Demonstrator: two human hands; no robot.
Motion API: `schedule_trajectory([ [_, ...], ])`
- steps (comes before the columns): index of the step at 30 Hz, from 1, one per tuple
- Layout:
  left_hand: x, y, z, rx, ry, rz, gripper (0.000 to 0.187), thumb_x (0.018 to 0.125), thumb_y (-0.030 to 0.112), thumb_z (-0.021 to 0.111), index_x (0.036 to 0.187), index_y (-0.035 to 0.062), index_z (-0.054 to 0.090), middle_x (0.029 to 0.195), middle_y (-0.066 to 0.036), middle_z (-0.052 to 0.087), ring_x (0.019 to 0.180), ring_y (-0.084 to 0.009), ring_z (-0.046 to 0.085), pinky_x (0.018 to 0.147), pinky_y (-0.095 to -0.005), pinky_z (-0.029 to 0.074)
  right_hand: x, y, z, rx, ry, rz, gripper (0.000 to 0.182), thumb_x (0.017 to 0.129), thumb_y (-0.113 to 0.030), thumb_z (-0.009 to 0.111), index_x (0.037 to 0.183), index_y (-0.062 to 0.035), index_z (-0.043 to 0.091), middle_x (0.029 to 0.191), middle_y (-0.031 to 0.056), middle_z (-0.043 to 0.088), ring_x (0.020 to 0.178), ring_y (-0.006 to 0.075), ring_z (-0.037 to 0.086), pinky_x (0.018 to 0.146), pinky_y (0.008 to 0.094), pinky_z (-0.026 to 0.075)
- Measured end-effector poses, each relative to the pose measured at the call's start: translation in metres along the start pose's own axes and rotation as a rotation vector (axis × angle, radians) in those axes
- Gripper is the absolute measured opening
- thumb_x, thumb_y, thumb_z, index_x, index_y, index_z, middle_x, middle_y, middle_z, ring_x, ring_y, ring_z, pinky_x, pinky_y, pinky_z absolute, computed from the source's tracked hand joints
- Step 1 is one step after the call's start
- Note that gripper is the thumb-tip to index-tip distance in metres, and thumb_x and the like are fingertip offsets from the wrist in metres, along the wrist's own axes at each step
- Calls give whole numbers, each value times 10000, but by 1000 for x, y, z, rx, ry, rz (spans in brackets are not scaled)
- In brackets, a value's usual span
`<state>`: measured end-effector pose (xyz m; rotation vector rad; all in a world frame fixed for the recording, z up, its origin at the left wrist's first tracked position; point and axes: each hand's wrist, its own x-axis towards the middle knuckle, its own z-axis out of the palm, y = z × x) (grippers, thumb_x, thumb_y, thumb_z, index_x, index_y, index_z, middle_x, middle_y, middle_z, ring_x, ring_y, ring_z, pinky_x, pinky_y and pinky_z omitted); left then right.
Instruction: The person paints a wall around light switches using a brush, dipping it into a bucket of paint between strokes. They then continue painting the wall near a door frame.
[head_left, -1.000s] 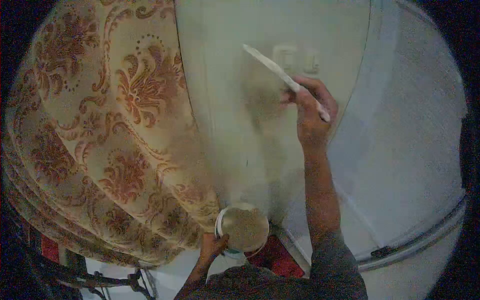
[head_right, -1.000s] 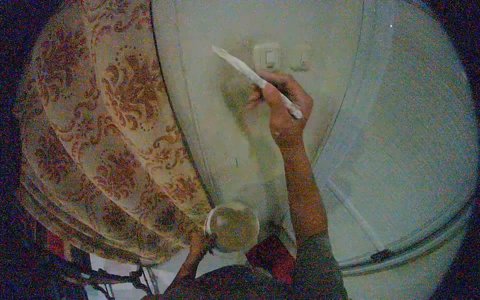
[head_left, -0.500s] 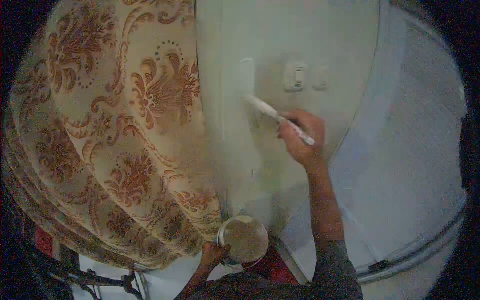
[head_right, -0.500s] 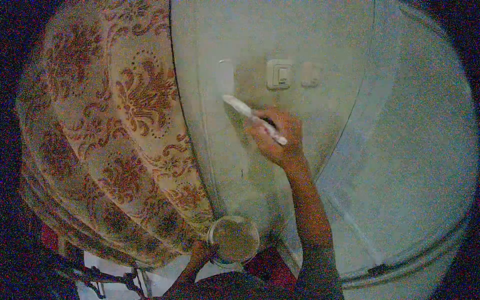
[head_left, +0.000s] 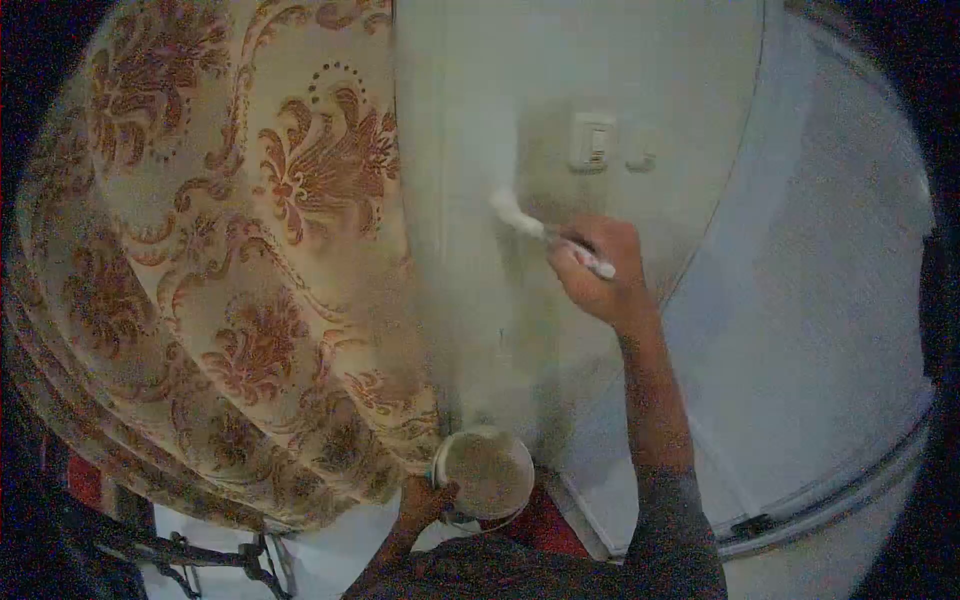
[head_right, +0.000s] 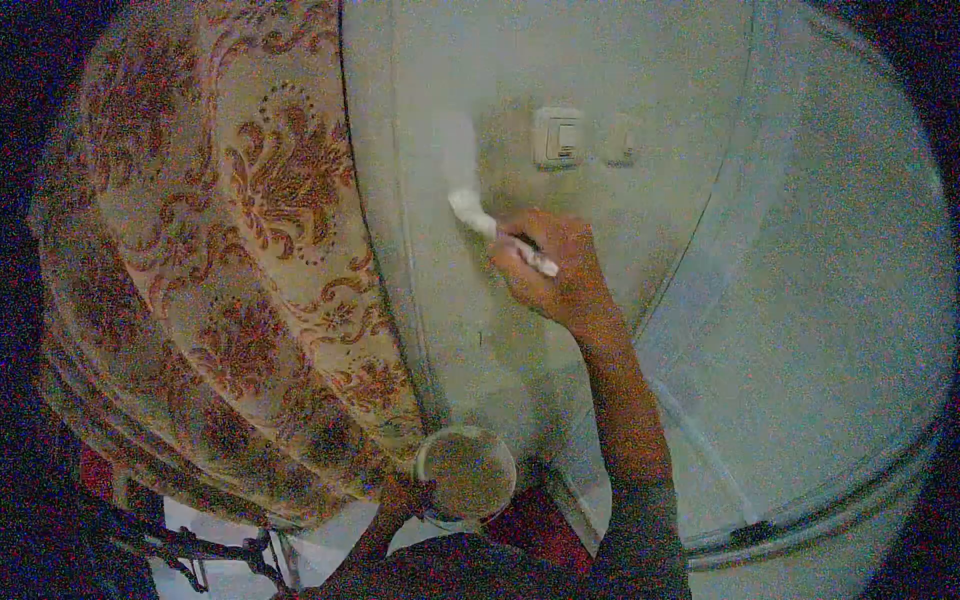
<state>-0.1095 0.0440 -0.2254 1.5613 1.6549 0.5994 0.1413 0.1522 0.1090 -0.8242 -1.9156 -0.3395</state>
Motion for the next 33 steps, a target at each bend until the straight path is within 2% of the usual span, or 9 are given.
schedule_trajectory([
  [5,-4,-8,4,74,85,175,458,764,350,659,527,-38,611,457,-130,572,387,-196,576,458,-347,503,2,-9,-18,55,-19,117,129,708,-157,640,798,-65,639,620,100,587,554,241,581,523,339,450],
  [12,2,-19,17,-53,44,178,430,766,373,637,600,-24,635,514,-133,600,453,-237,603,485,-365,506,47,-14,-12,29,251,-138,207,709,-156,639,892,-61,624,735,112,612,623,263,594,572,350,467],
  [15,8,-25,20,236,-14,213,408,751,370,653,664,-28,641,556,-138,617,489,-245,610,493,-364,505,34,-4,4,-3,192,-173,175,719,-140,635,861,-39,616,725,116,606,609,253,588,562,340,463],
  [18,-4,-5,10,118,-17,149,387,753,355,658,682,-24,638,560,-137,619,489,-232,607,490,-357,501,-4,0,21,52,62,-149,143,724,-122,637,823,-21,613,683,114,597,571,228,577,542,318,459],
  [21,-16,8,1,-449,-10,-46,392,753,359,661,642,-15,626,540,-131,608,482,-215,602,485,-354,498,-24,-6,17,86,-3,-92,150,712,-124,657,818,-28,612,657,105,589,550,210,569,531,302,454],
  [23,-1,-20,16,258,-17,203,407,752,355,669,618,-24,608,513,-127,589,481,-199,599,479,-349,496,-20,-12,7,82,-9,-51,155,708,-124,666,818,-30,613,645,98,586,542,201,565,524,293,451],
  [26,-10,6,5,144,-117,27,415,752,328,680,605,-51,593,504,-133,583,459,-203,596,474,-354,503,8,-24,-19,-120,87,-67,138,722,-118,652,820,-30,614,630,95,583,536,181,565,518,281,449],
  [29,-3,-28,20,168,27,290,458,771,349,653,599,-71,587,507,-156,583,425,-214,590,469,-344,509,36,-21,-22,-48,196,-169,203,712,-170,663,873,-62,605,760,127,608,660,285,601,599,359,478],
  [33,-15,5,3,111,-35,111,494,777,387,633,594,-71,588,511,-167,584,427,-227,592,469,-344,508,35,-7,6,2,201,-231,178,729,-177,646,852,-63,586,729,129,582,635,291,584,579,371,460],
])
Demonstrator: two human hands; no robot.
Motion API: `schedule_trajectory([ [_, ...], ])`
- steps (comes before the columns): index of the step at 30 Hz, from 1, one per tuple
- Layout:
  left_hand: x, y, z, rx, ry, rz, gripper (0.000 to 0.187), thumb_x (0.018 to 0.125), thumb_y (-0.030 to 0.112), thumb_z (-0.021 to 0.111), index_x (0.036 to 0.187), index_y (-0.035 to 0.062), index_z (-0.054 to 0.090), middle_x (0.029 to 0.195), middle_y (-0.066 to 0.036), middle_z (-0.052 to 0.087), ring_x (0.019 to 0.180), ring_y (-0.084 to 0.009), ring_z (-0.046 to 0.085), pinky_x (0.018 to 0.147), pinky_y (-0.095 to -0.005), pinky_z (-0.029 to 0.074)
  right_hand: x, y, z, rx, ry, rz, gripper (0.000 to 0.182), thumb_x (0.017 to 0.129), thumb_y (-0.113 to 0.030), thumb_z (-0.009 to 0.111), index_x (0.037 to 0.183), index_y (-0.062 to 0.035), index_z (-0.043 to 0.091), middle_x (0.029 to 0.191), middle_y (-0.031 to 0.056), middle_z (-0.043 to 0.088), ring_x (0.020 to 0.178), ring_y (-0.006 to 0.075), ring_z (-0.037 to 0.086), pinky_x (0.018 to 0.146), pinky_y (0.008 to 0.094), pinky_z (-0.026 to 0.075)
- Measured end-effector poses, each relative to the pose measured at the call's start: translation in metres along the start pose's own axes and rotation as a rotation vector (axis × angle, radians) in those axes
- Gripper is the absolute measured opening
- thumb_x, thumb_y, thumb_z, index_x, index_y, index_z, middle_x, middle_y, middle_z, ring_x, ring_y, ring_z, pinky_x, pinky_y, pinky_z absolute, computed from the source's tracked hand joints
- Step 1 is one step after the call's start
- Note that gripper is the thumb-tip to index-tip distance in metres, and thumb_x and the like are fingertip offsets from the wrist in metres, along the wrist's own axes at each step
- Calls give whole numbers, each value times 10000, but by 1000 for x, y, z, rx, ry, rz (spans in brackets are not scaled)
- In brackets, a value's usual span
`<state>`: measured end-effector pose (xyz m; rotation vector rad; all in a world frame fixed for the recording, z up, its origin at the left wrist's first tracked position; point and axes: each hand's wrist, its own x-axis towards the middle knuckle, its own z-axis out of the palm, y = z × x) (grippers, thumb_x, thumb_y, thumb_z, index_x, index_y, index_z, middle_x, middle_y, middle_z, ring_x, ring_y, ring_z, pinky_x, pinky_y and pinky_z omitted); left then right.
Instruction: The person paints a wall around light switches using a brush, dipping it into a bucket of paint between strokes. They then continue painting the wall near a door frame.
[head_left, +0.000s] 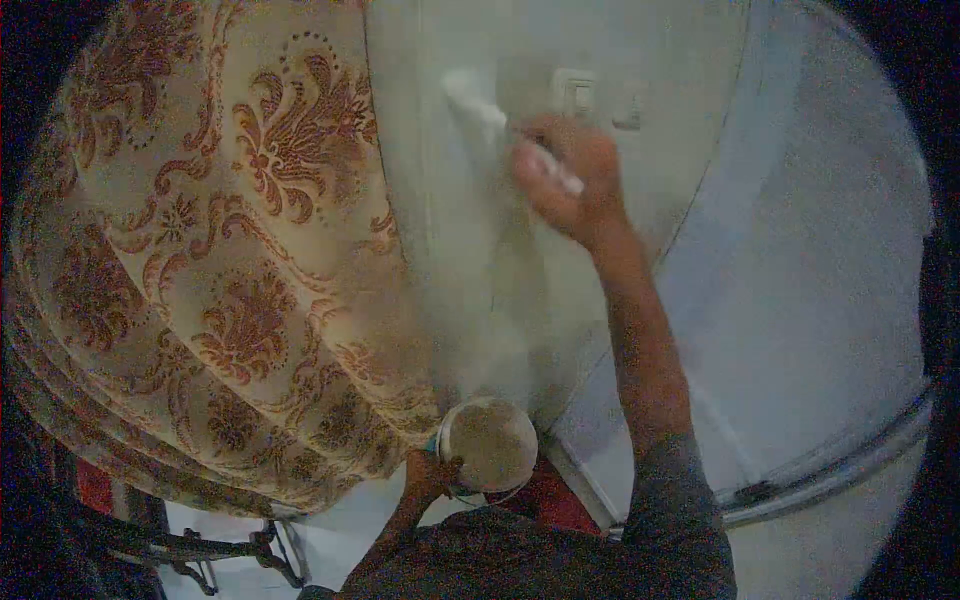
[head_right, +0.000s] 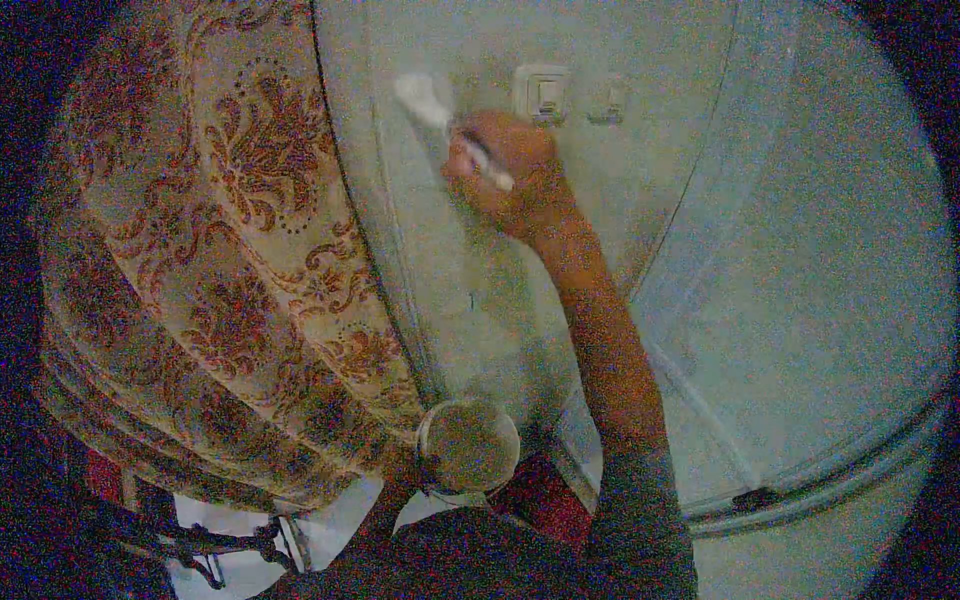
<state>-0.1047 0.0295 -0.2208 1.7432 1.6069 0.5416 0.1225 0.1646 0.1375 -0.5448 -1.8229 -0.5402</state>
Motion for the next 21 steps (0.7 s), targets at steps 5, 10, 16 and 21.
schedule_trajectory([
  [5,4,-19,18,518,346,376,500,753,397,665,640,-86,596,523,-182,584,515,-249,611,557,-392,508,-69,-14,6,47,-299,104,164,733,-189,639,808,-66,560,689,123,558,609,297,567,557,385,445],
  [10,18,-56,36,30,59,9,549,737,470,656,631,-66,603,528,-170,593,567,-240,610,759,-413,473,-52,-22,-13,59,-284,161,117,704,-94,628,796,-32,589,681,120,579,583,264,566,564,329,455],
  [16,2,8,-5,20,-89,-112,537,729,476,662,581,-37,599,537,-149,602,606,-238,617,776,-400,472,12,-18,-12,22,20,-10,214,726,-157,650,902,-49,592,725,116,590,632,290,589,565,372,464],
  [21,12,-28,19,376,199,237,446,756,360,671,556,-32,595,531,-154,593,600,-227,631,659,-372,521,-40,-2,26,20,-116,-45,208,719,-166,665,878,-59,585,733,114,590,647,299,587,583,385,469],
])
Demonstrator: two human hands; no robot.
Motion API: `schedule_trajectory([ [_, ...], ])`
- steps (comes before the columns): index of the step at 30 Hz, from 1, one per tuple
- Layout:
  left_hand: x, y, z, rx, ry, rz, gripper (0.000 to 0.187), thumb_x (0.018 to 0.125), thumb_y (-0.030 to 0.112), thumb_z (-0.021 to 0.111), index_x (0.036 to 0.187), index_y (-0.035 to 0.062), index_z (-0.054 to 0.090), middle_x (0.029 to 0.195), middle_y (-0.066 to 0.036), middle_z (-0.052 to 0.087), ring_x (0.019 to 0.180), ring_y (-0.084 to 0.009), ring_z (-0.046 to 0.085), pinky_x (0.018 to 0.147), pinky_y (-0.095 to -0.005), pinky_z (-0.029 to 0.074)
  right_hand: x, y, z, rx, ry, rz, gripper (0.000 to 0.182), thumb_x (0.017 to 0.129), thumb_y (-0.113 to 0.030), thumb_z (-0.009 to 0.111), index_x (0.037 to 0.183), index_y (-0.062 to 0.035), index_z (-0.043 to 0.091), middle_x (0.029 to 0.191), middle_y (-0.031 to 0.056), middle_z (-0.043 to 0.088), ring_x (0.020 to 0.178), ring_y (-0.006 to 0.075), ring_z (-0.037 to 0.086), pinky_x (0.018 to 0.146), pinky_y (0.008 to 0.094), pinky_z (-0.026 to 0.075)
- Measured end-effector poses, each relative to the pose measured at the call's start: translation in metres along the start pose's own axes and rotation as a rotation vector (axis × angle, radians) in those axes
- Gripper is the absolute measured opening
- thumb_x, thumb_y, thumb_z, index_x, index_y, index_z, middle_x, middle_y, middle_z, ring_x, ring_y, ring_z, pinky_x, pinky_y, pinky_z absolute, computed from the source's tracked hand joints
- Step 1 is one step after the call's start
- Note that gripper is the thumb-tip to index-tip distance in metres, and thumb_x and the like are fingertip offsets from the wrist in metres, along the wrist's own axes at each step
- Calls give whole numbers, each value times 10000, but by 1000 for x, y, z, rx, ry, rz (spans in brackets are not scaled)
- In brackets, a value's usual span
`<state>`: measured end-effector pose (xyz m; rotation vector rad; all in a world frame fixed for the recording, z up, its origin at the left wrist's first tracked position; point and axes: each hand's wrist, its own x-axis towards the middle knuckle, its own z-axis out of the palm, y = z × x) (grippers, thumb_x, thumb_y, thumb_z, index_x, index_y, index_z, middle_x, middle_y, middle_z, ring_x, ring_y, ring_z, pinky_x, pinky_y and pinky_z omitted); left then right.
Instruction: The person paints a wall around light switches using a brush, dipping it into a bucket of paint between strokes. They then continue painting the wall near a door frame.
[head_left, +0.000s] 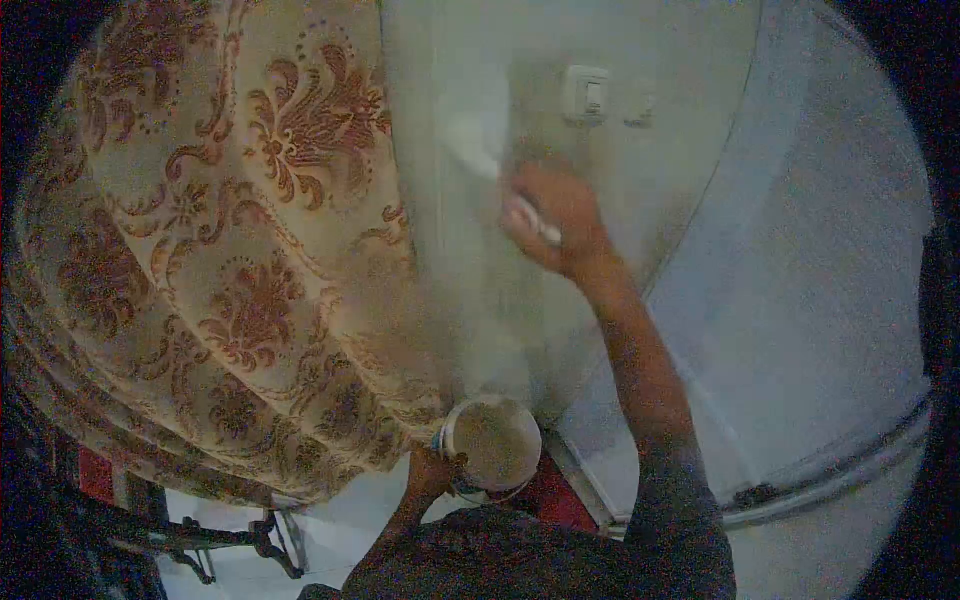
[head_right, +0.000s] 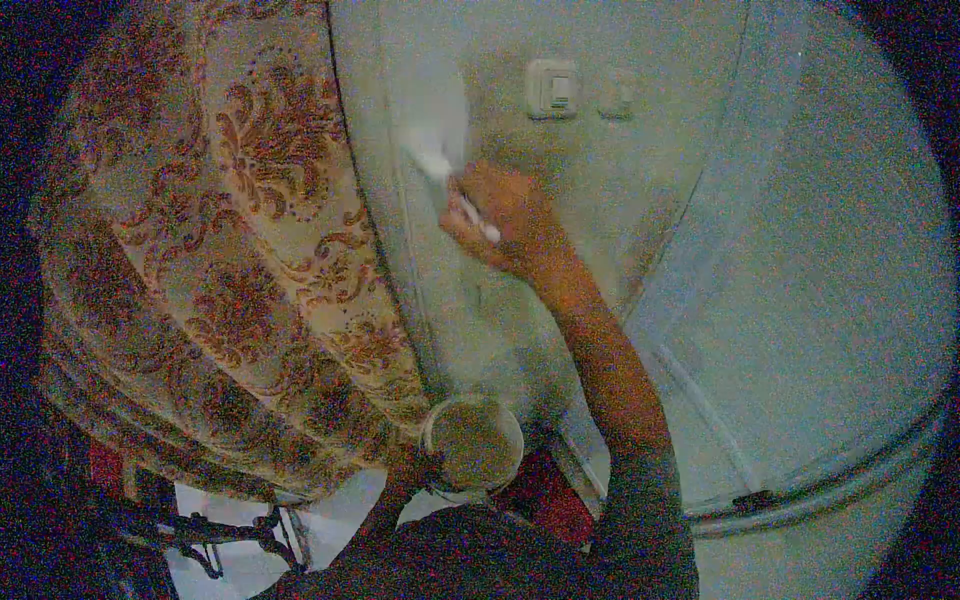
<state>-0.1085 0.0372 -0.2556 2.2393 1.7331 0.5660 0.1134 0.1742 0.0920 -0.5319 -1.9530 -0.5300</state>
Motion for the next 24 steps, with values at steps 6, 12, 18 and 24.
schedule_trajectory([
  [6,-5,18,-44,-759,-16,-221,389,754,271,693,832,-95,588,574,-149,606,507,-234,608,573,-374,517,-39,-16,-7,122,-243,148,194,719,-174,664,857,-67,579,701,113,574,647,299,582,579,383,462],
  [12,-2,4,-25,-444,-132,-310,381,738,239,699,842,-103,570,631,-166,623,508,-222,615,501,-355,511,26,-16,-38,11,-3,90,214,713,-183,675,857,-53,585,726,118,585,656,303,582,592,393,463],
  [18,-2,-1,-18,-655,-199,-418,374,705,222,710,834,-101,574,587,-147,611,535,-232,622,561,-352,511,-15,-3,-5,3,-109,114,241,709,-188,659,895,-41,615,780,136,602,688,297,594,629,365,473],
  [24,-10,12,-34,-612,160,-108,336,714,203,707,833,-86,583,605,-146,616,464,-220,602,437,-336,483,-100,-15,28,121,-377,158,195,739,-215,665,802,-64,559,718,121,576,661,321,572,593,403,464],
])
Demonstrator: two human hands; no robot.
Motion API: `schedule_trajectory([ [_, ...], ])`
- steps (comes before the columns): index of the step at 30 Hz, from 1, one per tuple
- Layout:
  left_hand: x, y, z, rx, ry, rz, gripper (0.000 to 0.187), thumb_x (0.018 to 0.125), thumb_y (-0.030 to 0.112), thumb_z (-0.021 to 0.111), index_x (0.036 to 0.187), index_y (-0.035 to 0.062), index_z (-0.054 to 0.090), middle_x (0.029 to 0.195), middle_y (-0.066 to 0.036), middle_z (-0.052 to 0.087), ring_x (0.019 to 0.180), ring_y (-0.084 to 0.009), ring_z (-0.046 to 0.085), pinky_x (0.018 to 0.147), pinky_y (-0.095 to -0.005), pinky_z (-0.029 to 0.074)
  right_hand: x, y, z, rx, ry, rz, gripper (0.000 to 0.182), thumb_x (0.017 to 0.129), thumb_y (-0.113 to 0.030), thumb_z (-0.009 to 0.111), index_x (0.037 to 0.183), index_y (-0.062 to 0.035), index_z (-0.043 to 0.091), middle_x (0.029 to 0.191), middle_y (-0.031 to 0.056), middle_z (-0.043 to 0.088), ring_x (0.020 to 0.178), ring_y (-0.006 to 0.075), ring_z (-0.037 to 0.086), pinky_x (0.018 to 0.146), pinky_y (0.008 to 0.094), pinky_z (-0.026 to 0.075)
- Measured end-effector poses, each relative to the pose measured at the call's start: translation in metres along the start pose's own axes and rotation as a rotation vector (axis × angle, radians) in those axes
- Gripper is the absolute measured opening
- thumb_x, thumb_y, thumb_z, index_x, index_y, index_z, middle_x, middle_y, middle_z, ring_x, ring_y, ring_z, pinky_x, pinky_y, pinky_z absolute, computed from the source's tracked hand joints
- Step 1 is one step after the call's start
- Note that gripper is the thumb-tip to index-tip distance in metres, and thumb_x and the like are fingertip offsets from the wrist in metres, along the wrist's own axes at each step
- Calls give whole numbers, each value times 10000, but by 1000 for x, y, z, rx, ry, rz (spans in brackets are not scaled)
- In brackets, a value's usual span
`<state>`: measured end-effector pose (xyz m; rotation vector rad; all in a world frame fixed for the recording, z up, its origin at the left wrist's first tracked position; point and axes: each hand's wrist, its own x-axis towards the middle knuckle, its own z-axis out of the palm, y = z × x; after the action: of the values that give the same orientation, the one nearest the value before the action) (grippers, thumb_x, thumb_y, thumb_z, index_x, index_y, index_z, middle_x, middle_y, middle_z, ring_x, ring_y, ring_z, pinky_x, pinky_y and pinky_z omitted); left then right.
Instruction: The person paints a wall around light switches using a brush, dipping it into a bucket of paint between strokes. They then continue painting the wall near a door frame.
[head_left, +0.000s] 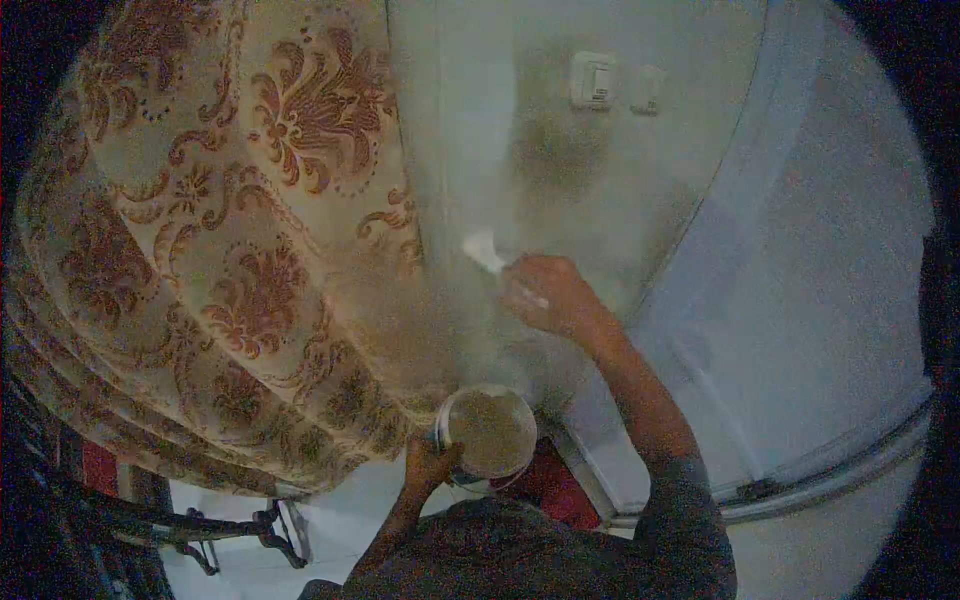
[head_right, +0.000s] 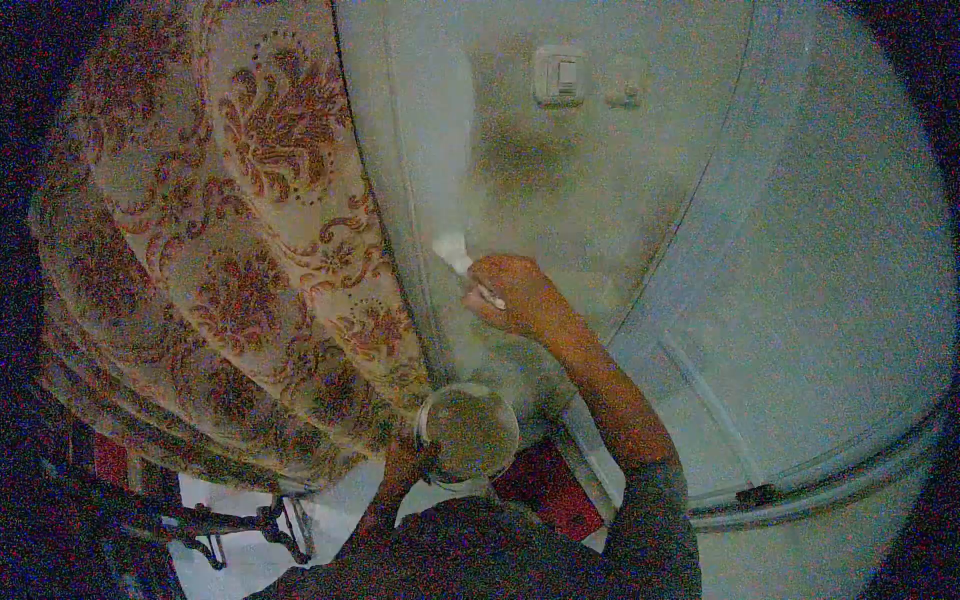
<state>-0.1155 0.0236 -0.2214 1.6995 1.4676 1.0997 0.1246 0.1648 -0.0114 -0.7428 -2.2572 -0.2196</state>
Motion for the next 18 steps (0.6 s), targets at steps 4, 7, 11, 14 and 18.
schedule_trajectory([
  [4,4,16,-5,-126,-247,-316,291,746,164,686,841,-92,585,632,-174,624,462,-210,611,371,-314,472,15,-19,-50,46,21,39,180,737,-208,662,793,-68,564,699,109,573,638,313,575,580,391,471],
  [7,7,41,-10,-48,-265,-317,286,752,151,685,840,-102,584,633,-186,623,457,-213,613,369,-320,492,42,-32,-94,-126,321,14,175,742,-143,614,889,-50,634,716,100,616,614,226,603,573,329,484],
  [11,10,23,-1,-26,-292,-368,309,753,154,685,845,-120,577,635,-192,624,435,-230,606,374,-327,502,79,-26,-123,136,553,37,173,833,-137,563,912,3,627,780,116,646,647,184,623,574,298,506],
  [14,10,27,3,11,-248,-344,285,758,161,680,810,-106,597,640,-184,630,429,-232,600,371,-329,490,106,-27,-127,669,777,173,223,879,-169,555,937,39,609,828,146,645,676,194,631,601,311,535],
  [18,11,4,13,40,-180,-261,272,768,168,673,775,-95,604,626,-171,626,430,-231,592,403,-328,491,110,-5,-105,927,793,153,251,880,-176,580,978,55,576,863,179,637,724,226,646,636,334,556],
])
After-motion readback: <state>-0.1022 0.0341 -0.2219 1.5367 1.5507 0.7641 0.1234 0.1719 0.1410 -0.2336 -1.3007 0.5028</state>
